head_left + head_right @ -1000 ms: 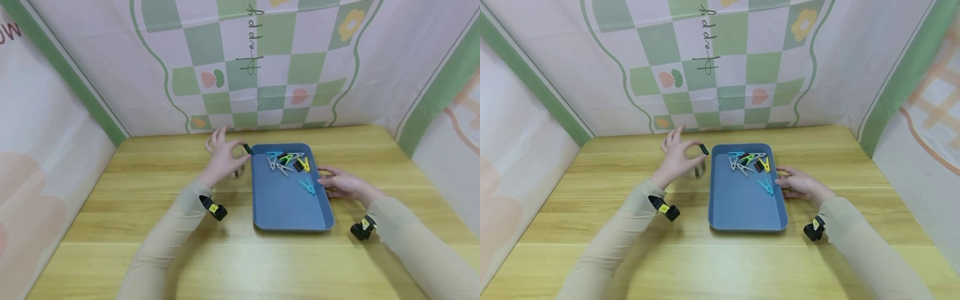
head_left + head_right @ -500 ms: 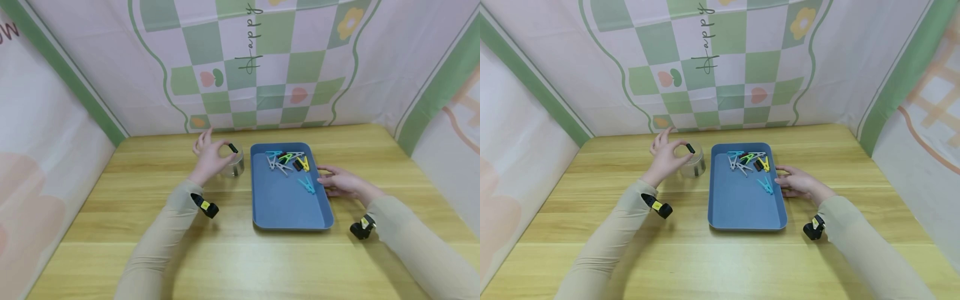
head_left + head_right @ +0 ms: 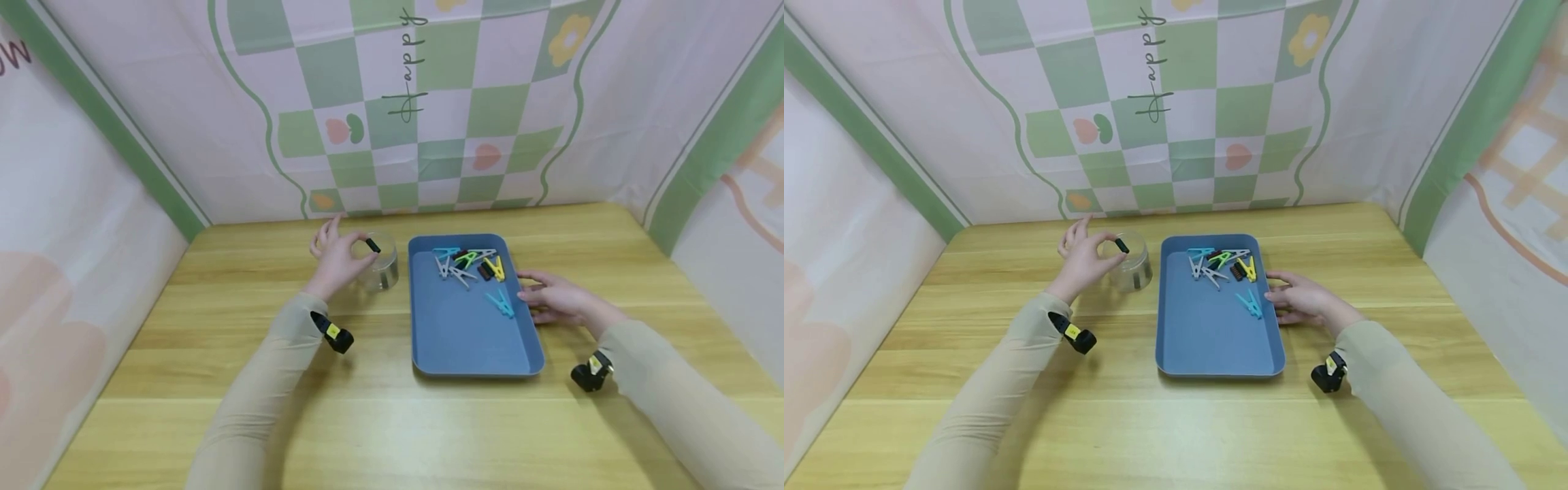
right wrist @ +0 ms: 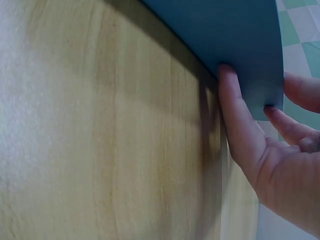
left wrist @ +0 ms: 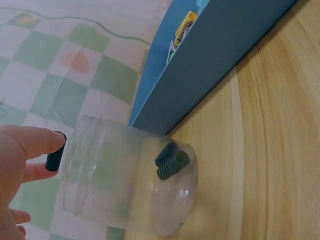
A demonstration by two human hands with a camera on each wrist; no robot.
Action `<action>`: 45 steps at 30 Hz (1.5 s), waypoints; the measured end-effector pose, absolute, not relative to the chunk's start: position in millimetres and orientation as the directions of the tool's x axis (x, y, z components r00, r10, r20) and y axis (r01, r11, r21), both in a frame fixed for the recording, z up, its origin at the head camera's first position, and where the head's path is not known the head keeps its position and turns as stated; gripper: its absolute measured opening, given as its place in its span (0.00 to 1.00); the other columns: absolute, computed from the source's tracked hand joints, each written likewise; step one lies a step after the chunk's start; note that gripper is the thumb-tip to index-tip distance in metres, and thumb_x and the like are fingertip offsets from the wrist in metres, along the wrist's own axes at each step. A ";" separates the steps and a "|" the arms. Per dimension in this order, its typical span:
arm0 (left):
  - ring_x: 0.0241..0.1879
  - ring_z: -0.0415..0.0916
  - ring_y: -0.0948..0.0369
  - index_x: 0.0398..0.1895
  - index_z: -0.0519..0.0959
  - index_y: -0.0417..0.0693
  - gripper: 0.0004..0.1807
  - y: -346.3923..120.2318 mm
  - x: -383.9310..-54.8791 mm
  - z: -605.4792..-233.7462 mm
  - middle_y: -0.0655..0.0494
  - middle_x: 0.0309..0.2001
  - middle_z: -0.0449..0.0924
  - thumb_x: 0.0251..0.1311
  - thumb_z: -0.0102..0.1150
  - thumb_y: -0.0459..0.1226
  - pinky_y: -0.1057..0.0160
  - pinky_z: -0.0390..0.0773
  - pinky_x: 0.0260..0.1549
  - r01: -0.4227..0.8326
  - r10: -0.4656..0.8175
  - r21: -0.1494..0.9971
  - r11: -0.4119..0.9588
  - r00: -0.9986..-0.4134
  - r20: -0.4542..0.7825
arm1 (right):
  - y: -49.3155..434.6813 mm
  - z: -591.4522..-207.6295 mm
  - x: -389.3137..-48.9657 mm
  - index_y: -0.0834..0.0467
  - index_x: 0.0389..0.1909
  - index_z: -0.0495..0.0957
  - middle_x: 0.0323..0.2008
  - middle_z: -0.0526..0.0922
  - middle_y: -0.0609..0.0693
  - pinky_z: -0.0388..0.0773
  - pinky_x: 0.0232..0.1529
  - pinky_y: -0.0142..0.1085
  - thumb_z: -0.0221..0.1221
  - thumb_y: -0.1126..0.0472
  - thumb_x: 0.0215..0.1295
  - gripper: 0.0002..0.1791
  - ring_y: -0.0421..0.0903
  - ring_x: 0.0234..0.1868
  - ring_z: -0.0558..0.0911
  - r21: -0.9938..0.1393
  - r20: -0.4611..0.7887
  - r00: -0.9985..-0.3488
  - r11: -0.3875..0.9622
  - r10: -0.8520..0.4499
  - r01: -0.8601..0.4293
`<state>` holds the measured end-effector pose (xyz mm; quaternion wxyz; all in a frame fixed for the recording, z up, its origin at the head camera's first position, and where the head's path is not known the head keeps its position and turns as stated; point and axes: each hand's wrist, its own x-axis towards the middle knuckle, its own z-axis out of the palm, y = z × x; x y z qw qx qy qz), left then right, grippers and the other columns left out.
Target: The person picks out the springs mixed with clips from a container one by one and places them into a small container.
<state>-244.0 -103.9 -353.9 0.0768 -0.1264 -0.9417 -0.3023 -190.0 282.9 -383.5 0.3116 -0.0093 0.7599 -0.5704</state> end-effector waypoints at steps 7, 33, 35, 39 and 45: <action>0.71 0.36 0.43 0.47 0.80 0.48 0.19 -104.4 -247.4 -356.0 0.44 0.74 0.44 0.55 0.64 0.47 0.37 0.31 0.62 0.267 0.184 0.547 0.793 -0.962 0.203 | 283.8 -384.0 -190.0 0.60 0.74 0.30 0.68 0.47 0.76 0.77 0.52 0.44 0.46 0.61 0.73 0.40 0.41 0.48 0.79 -0.876 -0.459 -0.806 0.345 -0.374 0.338; 0.71 0.36 0.43 0.47 0.80 0.51 0.17 -102.0 -256.9 -357.7 0.41 0.74 0.43 0.59 0.59 0.48 0.37 0.31 0.62 0.247 0.199 0.514 0.821 -0.969 0.147 | 283.3 -386.2 -190.3 0.59 0.74 0.31 0.68 0.48 0.75 0.77 0.52 0.45 0.47 0.61 0.72 0.41 0.41 0.47 0.78 -0.872 -0.469 -0.805 0.338 -0.363 0.355; 0.71 0.36 0.43 0.47 0.80 0.50 0.16 -101.6 -256.5 -356.7 0.40 0.74 0.43 0.59 0.59 0.47 0.37 0.32 0.62 0.248 0.201 0.515 0.821 -0.969 0.146 | 283.2 -385.8 -190.1 0.59 0.74 0.31 0.68 0.48 0.75 0.77 0.52 0.45 0.47 0.61 0.72 0.41 0.41 0.47 0.78 -0.871 -0.470 -0.805 0.338 -0.363 0.356; 0.71 0.36 0.43 0.48 0.80 0.49 0.17 -100.9 -255.5 -354.9 0.40 0.74 0.43 0.59 0.58 0.47 0.37 0.32 0.63 0.251 0.203 0.521 0.816 -0.968 0.149 | 283.0 -385.0 -190.1 0.59 0.74 0.30 0.68 0.48 0.75 0.77 0.53 0.45 0.46 0.61 0.72 0.41 0.41 0.48 0.78 -0.872 -0.470 -0.804 0.334 -0.364 0.358; 0.71 0.36 0.43 0.47 0.80 0.49 0.16 -99.5 -255.3 -353.5 0.40 0.73 0.44 0.60 0.58 0.46 0.37 0.33 0.63 0.259 0.204 0.529 0.808 -0.966 0.162 | 284.0 -385.0 -190.4 0.59 0.74 0.30 0.68 0.47 0.76 0.76 0.53 0.46 0.46 0.61 0.72 0.41 0.41 0.48 0.78 -0.873 -0.467 -0.804 0.338 -0.368 0.352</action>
